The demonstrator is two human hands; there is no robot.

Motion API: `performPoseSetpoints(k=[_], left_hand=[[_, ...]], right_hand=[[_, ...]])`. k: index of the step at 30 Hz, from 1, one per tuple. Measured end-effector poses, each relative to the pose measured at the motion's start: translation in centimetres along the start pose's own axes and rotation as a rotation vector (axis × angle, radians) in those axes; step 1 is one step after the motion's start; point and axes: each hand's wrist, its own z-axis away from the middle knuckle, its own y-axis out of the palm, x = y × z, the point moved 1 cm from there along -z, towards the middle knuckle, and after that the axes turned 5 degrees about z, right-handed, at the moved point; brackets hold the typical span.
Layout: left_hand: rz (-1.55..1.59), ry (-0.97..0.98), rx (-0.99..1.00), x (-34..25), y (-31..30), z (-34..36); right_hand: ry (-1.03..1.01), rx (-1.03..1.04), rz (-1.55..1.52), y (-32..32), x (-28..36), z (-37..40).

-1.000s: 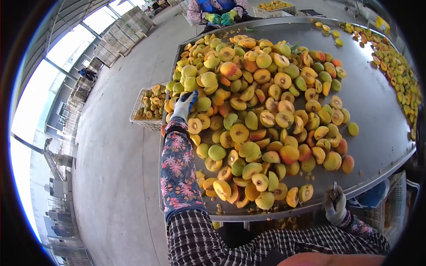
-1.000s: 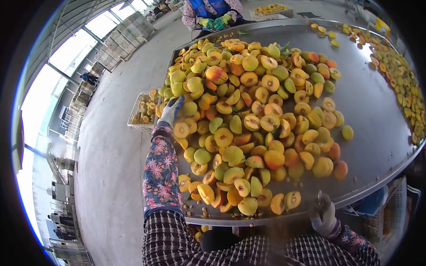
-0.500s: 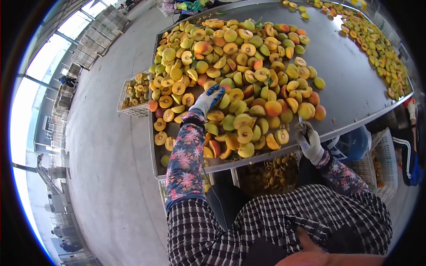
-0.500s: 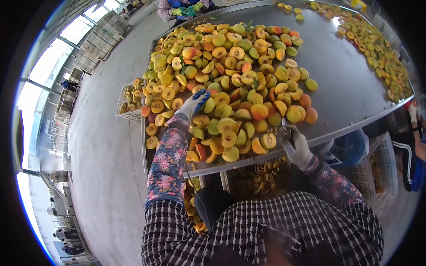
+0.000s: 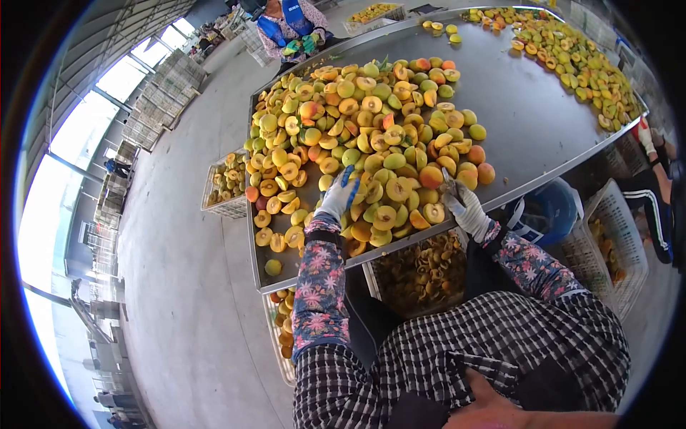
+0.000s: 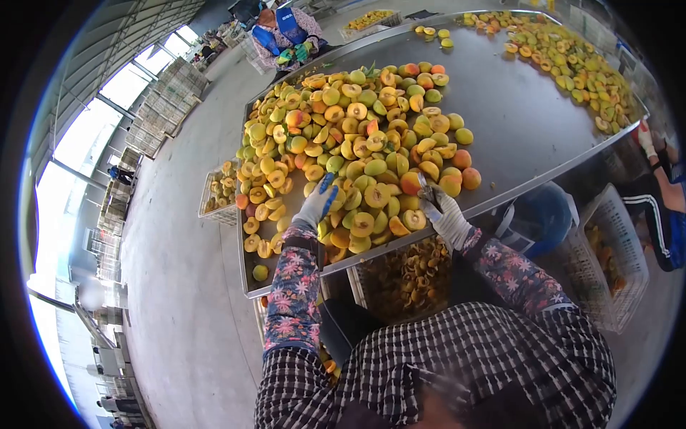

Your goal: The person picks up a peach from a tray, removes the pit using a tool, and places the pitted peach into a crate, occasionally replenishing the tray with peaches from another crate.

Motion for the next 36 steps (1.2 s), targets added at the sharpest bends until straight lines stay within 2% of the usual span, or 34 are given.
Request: performPoseSetpoints(k=[1, 2, 3, 6, 7, 10, 11, 12, 14, 15, 16, 18, 19, 20, 22, 24, 26, 27, 30, 31, 33, 34, 36], left_hand=[[0.017, -0.153, -0.015, -0.8, -0.3, 1.1], [0.092, -0.222, -0.017, -1.3, -0.4, 1.9], [0.495, -0.258, 0.075, -0.8, -0.3, 2.0], [0.227, -0.062, -0.145, -2.2, 0.7, 4.6], [0.26, 0.075, -0.277, -2.3, 1.2, 5.3], [0.296, 0.052, -0.494, -1.9, 2.0, 6.7], [0.63, -0.032, -0.532, -1.7, 2.4, 7.1], [1.347, 0.032, -0.523, -0.8, 3.5, 6.9], [1.961, -0.026, -0.506, -2.6, 2.3, 9.9], [2.261, 0.0, -0.349, -1.0, 3.6, 9.9], [2.306, 0.042, -0.326, -4.3, 2.5, 12.1], [2.537, -0.113, -0.212, -6.8, 3.4, 14.3], [2.538, -0.171, -0.211, -8.0, 4.0, 15.0], [2.566, -0.225, -0.23, -9.3, 4.6, 15.7], [2.453, -0.035, -0.063, -10.9, 5.5, 17.1], [2.38, 0.017, -0.164, -12.3, 6.1, 18.0], [2.311, 0.132, -0.243, -12.6, 6.0, 18.8], [2.329, 0.1, -0.285, -12.5, 5.9, 19.3], [2.28, 0.022, -0.378, -11.9, 6.0, 20.1], [2.169, 0.0, -0.455, -11.2, 6.2, 19.9], [2.049, 0.071, -0.478, -10.3, 6.9, 20.3], [1.987, 0.102, -0.486, -10.0, 7.1, 20.5], [1.75, 0.109, -0.672, -8.7, 9.0, 19.7]], right_hand=[[0.028, 0.031, 0.028, -0.3, -0.3, 0.1], [0.008, 0.04, 0.043, -0.3, -0.5, 0.0], [-0.013, 0.051, 0.059, -0.2, -0.5, -0.3], [-0.012, 0.027, 0.073, -0.1, -0.1, -0.1], [0.017, 0.043, 0.062, -0.1, -0.2, -0.3], [0.104, 0.06, -0.001, -0.2, 0.0, -0.7], [0.131, 0.064, -0.023, -0.2, 0.1, -0.7], [0.132, 0.07, 0.012, 0.0, 0.7, -0.5], [0.137, 0.087, 0.085, 0.4, 2.0, 0.3], [0.099, 0.118, -0.01, 1.2, 2.1, 1.1], [0.243, 0.229, -0.056, 2.4, 5.8, 2.2], [0.236, 0.42, 0.073, 4.3, 7.7, 3.7], [0.077, 0.416, 0.177, 5.5, 9.1, 4.2], [0.158, 0.431, 0.131, 6.3, 9.5, 4.7], [0.324, 0.446, 0.043, 7.9, 10.5, 5.8], [-0.05, 0.341, 0.248, 8.8, 10.1, 6.2], [-0.072, 0.373, 0.154, 8.9, 10.2, 6.8], [-0.084, 0.39, 0.104, 9.1, 10.4, 7.0], [-0.193, 0.447, 0.34, 8.9, 10.5, 7.4], [-0.177, 0.506, 0.429, 9.0, 11.7, 7.5], [-0.149, 0.621, 0.612, 9.1, 14.2, 8.2], [-0.23, 0.617, 0.687, 9.3, 14.0, 8.5], [-0.391, 0.6, 0.836, 9.6, 13.4, 9.0]])
